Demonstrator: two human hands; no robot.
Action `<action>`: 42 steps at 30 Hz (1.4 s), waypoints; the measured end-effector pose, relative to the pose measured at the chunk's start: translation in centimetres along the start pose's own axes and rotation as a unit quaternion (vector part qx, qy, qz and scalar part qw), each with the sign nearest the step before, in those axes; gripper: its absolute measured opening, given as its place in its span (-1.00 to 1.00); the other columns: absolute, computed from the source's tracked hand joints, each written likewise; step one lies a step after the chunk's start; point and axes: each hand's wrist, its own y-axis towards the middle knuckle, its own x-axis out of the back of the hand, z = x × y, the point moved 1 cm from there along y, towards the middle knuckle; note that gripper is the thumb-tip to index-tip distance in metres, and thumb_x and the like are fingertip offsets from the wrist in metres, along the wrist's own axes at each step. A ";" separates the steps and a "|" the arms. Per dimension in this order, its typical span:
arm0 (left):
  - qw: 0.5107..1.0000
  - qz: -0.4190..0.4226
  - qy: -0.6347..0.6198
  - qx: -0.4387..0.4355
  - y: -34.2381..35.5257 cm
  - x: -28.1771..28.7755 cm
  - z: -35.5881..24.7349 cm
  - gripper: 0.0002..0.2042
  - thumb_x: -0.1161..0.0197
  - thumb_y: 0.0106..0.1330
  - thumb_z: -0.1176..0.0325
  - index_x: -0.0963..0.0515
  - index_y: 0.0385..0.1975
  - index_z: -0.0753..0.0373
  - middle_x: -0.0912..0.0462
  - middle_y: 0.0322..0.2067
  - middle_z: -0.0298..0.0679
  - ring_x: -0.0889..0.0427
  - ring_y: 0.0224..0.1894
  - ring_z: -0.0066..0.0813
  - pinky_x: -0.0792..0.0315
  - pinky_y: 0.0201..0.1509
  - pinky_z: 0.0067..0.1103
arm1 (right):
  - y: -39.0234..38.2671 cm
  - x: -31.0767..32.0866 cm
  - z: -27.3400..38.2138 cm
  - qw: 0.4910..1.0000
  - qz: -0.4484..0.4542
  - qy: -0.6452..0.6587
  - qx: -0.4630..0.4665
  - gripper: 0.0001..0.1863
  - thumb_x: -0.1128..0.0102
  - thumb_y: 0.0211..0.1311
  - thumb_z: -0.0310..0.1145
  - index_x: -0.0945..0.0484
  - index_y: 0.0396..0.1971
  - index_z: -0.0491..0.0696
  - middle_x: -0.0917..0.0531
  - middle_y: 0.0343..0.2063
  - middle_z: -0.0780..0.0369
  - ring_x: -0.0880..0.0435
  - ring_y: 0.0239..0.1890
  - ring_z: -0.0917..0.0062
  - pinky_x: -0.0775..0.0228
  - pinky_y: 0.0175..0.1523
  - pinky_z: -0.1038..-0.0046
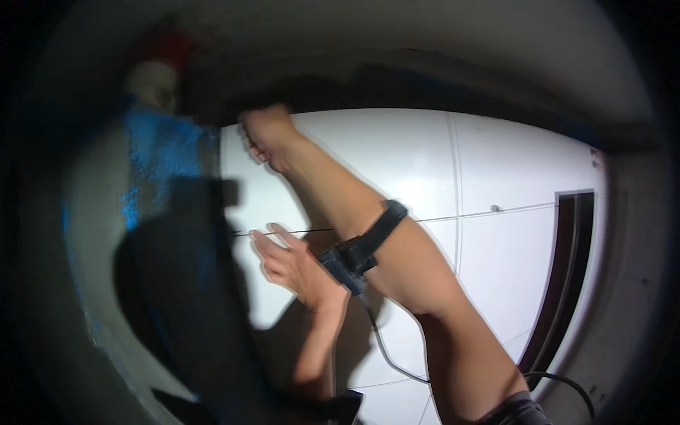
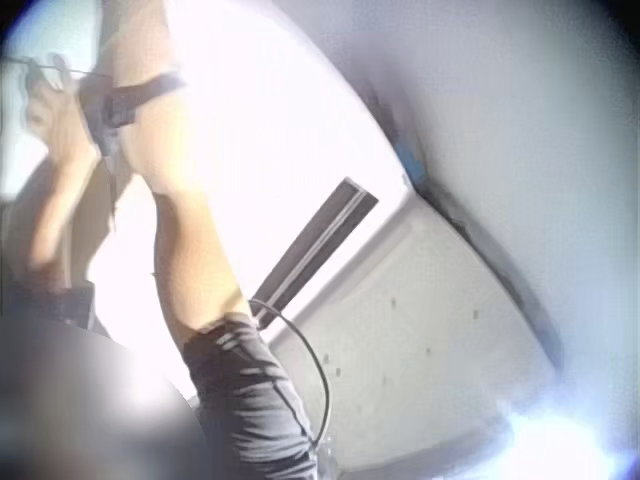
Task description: Measure and adjust wall tiles to ensure proper fit during a bathroom renovation.
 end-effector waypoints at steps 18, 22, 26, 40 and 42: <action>0.983 0.034 -0.093 -0.153 0.1 -2.2 -0.4 -0.02 -0.40 0.34 -0.06 -0.08 0.49 0.57 -0.21 0.41 0.49 -0.15 0.49 0.45 0.04 0.58 0.03 | -25.6 27.5 -0.8 0.885 -0.246 -0.370 -0.142 -0.54 -0.53 0.24 -0.09 -0.72 -0.40 -0.29 -0.68 -0.71 0.15 -0.68 -0.72 0.51 -0.54 -0.56 0.48; 0.953 0.001 -0.074 -0.294 0.5 -2.7 -5.7 -0.16 -0.38 0.37 0.02 -0.20 0.46 0.48 -0.15 0.48 0.35 -0.11 0.53 0.34 -0.06 0.56 -0.05 | -25.5 28.3 -1.7 0.879 -0.238 -0.390 -0.139 -0.54 -0.58 0.17 -0.08 -0.71 -0.48 -0.25 -0.69 -0.72 0.17 -0.69 -0.71 0.51 -0.57 -0.48 0.48; 0.903 -0.098 -0.141 -0.395 3.4 -3.4 -12.0 -0.30 -0.31 0.41 0.09 -0.28 0.41 0.44 -0.17 0.47 0.25 -0.11 0.53 0.28 0.00 0.56 0.06 | -25.7 28.8 -1.8 0.870 -0.247 -0.408 -0.127 -0.55 -0.60 0.13 -0.07 -0.72 -0.59 -0.19 -0.68 -0.75 0.22 -0.68 -0.71 0.52 -0.58 -0.44 0.47; 0.899 -0.089 -0.033 -0.427 3.1 -5.5 -15.5 -0.36 -0.27 0.44 0.04 -0.38 0.36 0.36 -0.27 0.41 0.23 -0.19 0.50 0.23 -0.03 0.57 0.07 | -25.3 28.2 -0.9 0.881 -0.227 -0.373 -0.183 -0.56 -0.57 0.21 -0.18 -0.69 -0.50 -0.31 -0.67 -0.71 0.16 -0.65 -0.72 0.53 -0.48 -0.60 0.47; 0.900 -0.083 -0.037 -0.427 3.3 -5.5 -15.4 -0.36 -0.26 0.45 0.03 -0.37 0.37 0.37 -0.27 0.42 0.23 -0.17 0.51 0.25 -0.02 0.58 0.06 | -25.0 28.6 -1.6 0.885 -0.223 -0.372 -0.170 -0.56 -0.57 0.20 -0.16 -0.70 -0.50 -0.31 -0.67 -0.72 0.16 -0.65 -0.73 0.53 -0.48 -0.60 0.47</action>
